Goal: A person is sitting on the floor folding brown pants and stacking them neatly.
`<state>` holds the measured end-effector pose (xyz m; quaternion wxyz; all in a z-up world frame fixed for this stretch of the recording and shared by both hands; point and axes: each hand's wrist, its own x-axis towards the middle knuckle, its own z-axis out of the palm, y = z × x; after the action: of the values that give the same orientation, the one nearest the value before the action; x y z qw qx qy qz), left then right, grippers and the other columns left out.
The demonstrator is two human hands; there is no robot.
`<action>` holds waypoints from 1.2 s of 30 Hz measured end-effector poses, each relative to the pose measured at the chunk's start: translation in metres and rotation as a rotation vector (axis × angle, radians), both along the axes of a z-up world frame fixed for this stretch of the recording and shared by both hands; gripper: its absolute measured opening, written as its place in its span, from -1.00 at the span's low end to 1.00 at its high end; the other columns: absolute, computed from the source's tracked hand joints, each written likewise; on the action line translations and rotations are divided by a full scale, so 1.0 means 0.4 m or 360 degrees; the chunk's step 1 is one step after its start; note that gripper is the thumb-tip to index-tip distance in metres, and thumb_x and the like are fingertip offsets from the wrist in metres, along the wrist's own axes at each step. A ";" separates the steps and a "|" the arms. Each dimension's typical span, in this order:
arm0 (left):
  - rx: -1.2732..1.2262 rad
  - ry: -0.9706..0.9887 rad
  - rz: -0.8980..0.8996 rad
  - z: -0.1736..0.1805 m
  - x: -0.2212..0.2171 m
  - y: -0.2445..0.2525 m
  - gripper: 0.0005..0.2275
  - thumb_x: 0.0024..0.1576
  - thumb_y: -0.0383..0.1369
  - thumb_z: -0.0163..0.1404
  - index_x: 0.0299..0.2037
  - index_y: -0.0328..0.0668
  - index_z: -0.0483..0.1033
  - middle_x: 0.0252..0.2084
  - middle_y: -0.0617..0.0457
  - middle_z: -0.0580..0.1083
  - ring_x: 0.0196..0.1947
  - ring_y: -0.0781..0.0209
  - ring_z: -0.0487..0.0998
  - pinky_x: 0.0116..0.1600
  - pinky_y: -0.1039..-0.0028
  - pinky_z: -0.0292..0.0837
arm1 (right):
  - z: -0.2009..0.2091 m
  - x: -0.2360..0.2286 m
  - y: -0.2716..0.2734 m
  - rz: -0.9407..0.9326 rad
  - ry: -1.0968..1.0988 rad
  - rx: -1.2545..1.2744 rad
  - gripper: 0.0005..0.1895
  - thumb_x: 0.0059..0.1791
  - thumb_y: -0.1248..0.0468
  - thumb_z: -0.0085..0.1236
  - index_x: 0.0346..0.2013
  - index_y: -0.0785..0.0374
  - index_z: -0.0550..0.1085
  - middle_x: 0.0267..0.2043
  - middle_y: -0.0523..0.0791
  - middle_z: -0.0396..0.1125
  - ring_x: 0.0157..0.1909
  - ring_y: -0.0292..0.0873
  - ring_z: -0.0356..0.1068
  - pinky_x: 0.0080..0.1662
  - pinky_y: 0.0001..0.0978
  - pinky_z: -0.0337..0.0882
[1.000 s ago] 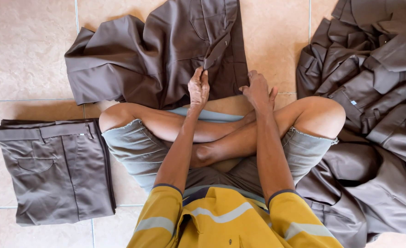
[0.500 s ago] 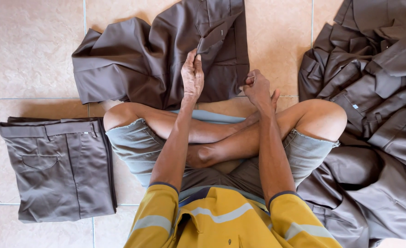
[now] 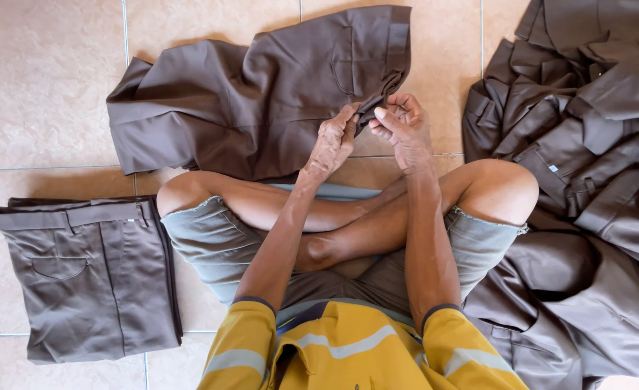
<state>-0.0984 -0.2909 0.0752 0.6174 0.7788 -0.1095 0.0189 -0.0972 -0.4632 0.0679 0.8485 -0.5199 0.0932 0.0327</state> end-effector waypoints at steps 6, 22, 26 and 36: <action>-0.0186 0.0119 -0.0065 -0.015 0.003 0.021 -0.79 0.34 -0.39 -0.14 0.05 0.04 0.57 -0.15 -0.01 0.60 -0.08 0.20 0.64 0.10 0.26 0.55 | 0.000 0.008 0.021 -0.0075 -0.0037 0.0098 -0.74 0.06 0.39 0.20 0.01 0.40 0.39 -0.21 -0.01 0.47 -0.27 -0.14 0.62 -0.20 -0.48 0.73; -0.0269 0.0304 -0.0019 -0.040 0.000 0.028 -0.78 0.29 -0.40 -0.12 -0.04 -0.01 0.64 -0.37 0.04 0.46 -0.28 0.29 0.43 -0.13 0.45 0.46 | -0.039 0.026 0.000 -0.0140 -0.0563 -0.1016 -0.79 0.00 0.45 0.37 -0.10 0.20 0.59 -0.03 -0.13 0.32 -0.27 -0.33 0.43 -0.26 -0.59 0.53; -0.0256 0.0298 -0.0019 -0.059 0.012 0.037 -0.78 0.28 -0.39 -0.11 -0.04 0.00 0.64 -0.36 0.02 0.48 -0.26 0.30 0.45 -0.11 0.42 0.48 | -0.011 0.025 0.014 -0.0154 -0.0689 -0.0908 -0.87 0.04 0.51 0.30 -0.17 0.32 0.51 -0.13 -0.03 0.39 -0.38 -0.24 0.47 -0.33 -0.54 0.52; 0.0176 0.0125 0.0087 -0.080 0.025 0.024 -0.84 0.15 -0.36 0.11 -0.09 -0.09 0.55 -0.42 -0.19 0.56 -0.30 -0.21 0.65 -0.17 0.07 0.54 | 0.012 -0.011 0.033 -0.0323 -0.0717 -0.1090 -0.89 0.08 0.51 0.24 -0.10 0.39 0.52 -0.18 0.06 0.43 -0.27 -0.12 0.50 -0.27 -0.34 0.60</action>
<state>-0.0885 -0.2812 0.0431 0.5765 0.8145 -0.0648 -0.0009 -0.1015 -0.4500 0.0725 0.6247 -0.7543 -0.0385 -0.1983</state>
